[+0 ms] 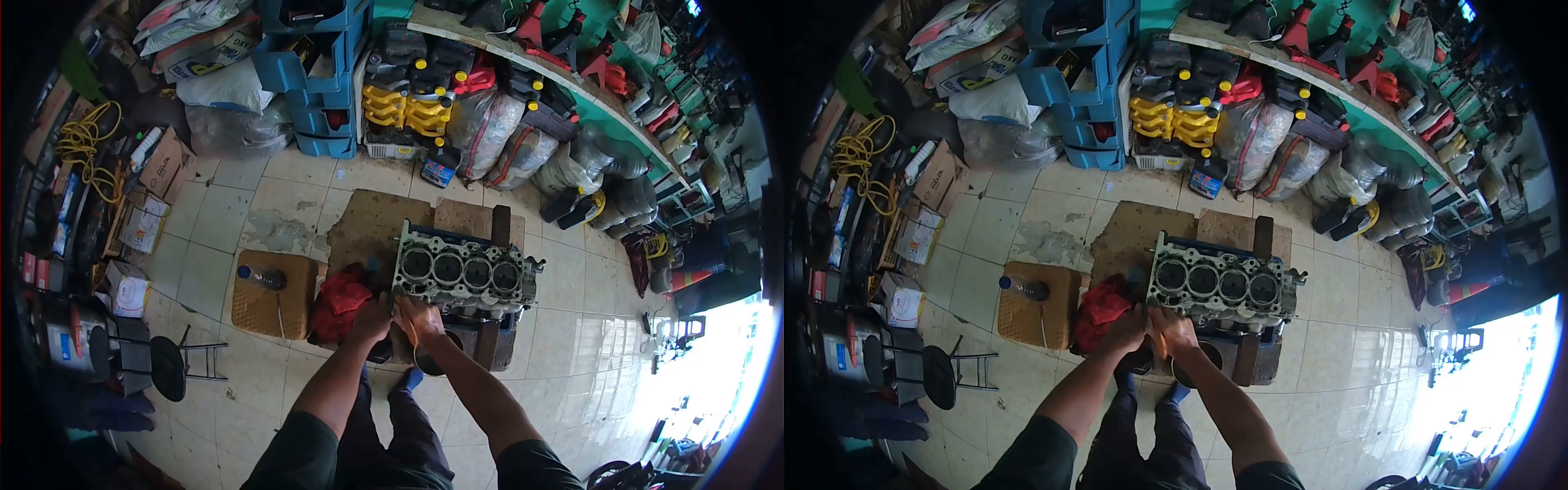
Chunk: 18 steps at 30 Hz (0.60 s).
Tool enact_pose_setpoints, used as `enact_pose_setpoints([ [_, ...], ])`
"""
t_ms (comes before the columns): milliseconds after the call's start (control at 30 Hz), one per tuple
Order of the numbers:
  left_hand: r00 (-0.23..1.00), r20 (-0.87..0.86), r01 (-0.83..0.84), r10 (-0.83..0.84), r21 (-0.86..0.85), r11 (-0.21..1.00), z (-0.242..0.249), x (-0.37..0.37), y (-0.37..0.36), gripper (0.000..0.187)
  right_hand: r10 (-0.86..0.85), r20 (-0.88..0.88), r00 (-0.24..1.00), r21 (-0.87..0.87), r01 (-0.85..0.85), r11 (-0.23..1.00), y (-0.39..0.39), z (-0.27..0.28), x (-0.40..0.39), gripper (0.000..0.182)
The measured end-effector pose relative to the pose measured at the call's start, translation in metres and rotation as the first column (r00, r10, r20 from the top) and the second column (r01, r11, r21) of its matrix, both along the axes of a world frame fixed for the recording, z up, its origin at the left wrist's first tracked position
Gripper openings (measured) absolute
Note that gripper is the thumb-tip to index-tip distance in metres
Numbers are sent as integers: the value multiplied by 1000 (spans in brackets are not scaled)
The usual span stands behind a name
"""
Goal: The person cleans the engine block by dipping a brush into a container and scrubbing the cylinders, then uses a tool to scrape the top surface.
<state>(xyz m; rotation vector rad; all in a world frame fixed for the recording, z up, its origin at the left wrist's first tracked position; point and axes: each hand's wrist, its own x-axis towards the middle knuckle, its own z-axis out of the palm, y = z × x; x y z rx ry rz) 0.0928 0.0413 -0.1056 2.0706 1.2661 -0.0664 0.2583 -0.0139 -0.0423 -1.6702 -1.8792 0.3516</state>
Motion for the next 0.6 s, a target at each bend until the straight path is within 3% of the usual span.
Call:
enact_pose_setpoints([
  [33, 999, -14, -43, 43, -32, 999, 21, 3, 5, 44, 16, 16, 1000, 85, -17, 996, 1, -6, 3, 20],
  [100, 996, -23, -88, 87, -84, 993, 28, 6, -4, 40, 77, 38, 996, 39, -78, 996, -11, -18, 15, 19],
  [167, 991, -93, -101, 93, -83, 991, 23, 9, 2, 47, 131, 67, 989, 8, -132, 991, -18, -26, 26, 19],
  [267, 993, -20, -117, 116, -98, 988, 9, 5, -1, 46, 109, 68, 992, -49, -106, 993, -30, -27, 22, 19],
  [333, 993, -50, -116, 111, -104, 988, 26, 9, 0, 46, 75, -4, 997, -61, -75, 995, -25, -19, 25, 19],
  [467, 996, -36, -84, 81, -82, 993, 25, 7, 0, 40, 72, 48, 996, -74, -69, 995, -11, -4, 8, 20],
  [600, 998, -19, -67, 66, -58, 996, 11, 3, -3, 47, -42, -24, 999, 29, 43, 999, -14, -27, 3, 19],
])
